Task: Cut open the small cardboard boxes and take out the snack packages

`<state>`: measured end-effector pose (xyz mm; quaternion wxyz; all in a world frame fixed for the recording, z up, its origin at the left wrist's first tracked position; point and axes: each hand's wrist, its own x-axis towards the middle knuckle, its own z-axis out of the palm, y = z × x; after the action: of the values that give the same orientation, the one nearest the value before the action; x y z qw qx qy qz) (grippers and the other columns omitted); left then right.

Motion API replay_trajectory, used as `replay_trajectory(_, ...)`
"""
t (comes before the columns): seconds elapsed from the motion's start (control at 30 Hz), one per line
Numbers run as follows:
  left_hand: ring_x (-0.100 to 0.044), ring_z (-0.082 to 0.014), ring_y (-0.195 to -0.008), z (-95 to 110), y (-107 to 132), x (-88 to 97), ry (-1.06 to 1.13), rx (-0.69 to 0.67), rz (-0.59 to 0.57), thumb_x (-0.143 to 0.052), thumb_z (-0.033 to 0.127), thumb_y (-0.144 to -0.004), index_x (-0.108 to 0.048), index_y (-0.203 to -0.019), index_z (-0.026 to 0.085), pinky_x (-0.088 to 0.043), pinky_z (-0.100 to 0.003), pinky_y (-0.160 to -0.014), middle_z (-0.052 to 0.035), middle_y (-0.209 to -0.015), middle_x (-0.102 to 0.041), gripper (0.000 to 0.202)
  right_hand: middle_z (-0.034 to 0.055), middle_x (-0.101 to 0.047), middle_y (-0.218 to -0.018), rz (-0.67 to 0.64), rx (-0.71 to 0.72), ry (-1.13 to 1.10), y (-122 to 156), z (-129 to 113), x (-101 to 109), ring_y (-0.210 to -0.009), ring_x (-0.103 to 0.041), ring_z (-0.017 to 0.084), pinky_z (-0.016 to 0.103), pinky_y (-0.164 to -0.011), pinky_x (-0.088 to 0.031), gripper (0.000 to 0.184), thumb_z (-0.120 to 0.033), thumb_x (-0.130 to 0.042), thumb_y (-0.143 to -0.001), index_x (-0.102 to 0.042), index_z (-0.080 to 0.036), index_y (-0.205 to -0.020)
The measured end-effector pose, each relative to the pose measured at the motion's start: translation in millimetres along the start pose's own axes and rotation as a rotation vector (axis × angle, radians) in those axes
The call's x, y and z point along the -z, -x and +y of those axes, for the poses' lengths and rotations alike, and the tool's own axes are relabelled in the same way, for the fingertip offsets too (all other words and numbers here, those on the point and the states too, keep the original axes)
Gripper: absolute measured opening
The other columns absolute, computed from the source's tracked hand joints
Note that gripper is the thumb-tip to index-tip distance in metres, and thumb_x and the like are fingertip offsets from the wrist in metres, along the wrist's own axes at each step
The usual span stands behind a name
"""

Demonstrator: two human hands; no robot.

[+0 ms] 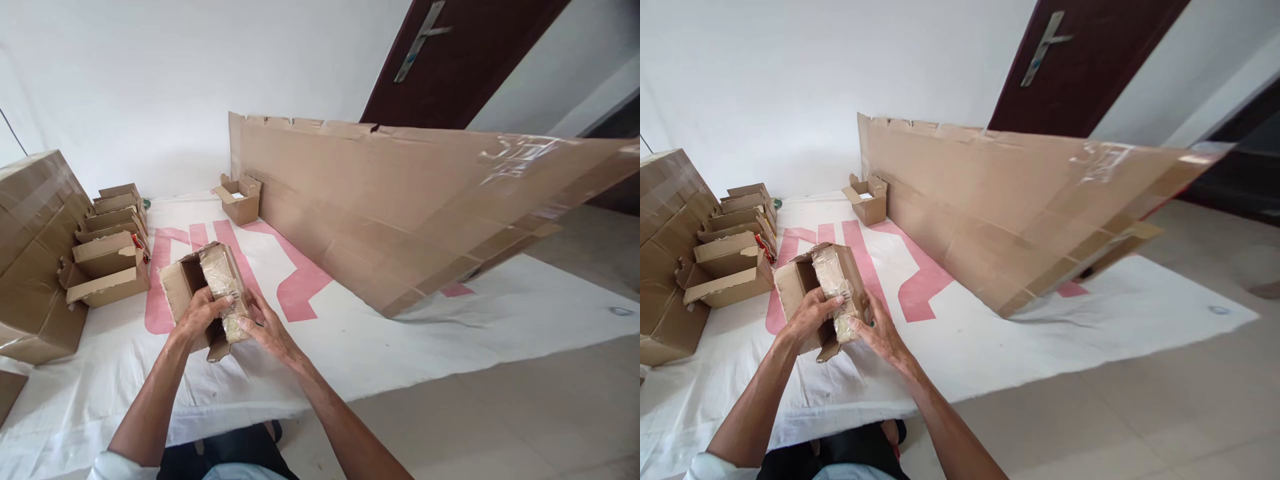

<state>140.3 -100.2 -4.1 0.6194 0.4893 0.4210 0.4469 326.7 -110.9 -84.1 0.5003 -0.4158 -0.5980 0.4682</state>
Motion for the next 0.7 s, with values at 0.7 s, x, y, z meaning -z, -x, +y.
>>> replay_trajectory(0.7,-0.073,-0.0322,-0.116,-12,-27,12.9,-0.486,-0.31,0.382,-0.083,0.033,-0.081,-0.077,-0.125,0.018,-0.058,-0.041,-0.1,-0.0153,-0.128,-0.075,0.046,0.0173,-0.033,-0.176,0.089,0.08,0.18,-14,44,-33,-0.164,-0.03,0.042,0.07,-0.129,-0.034,0.128,-0.069,-0.089,-0.073,-0.019,-0.03,-0.173)
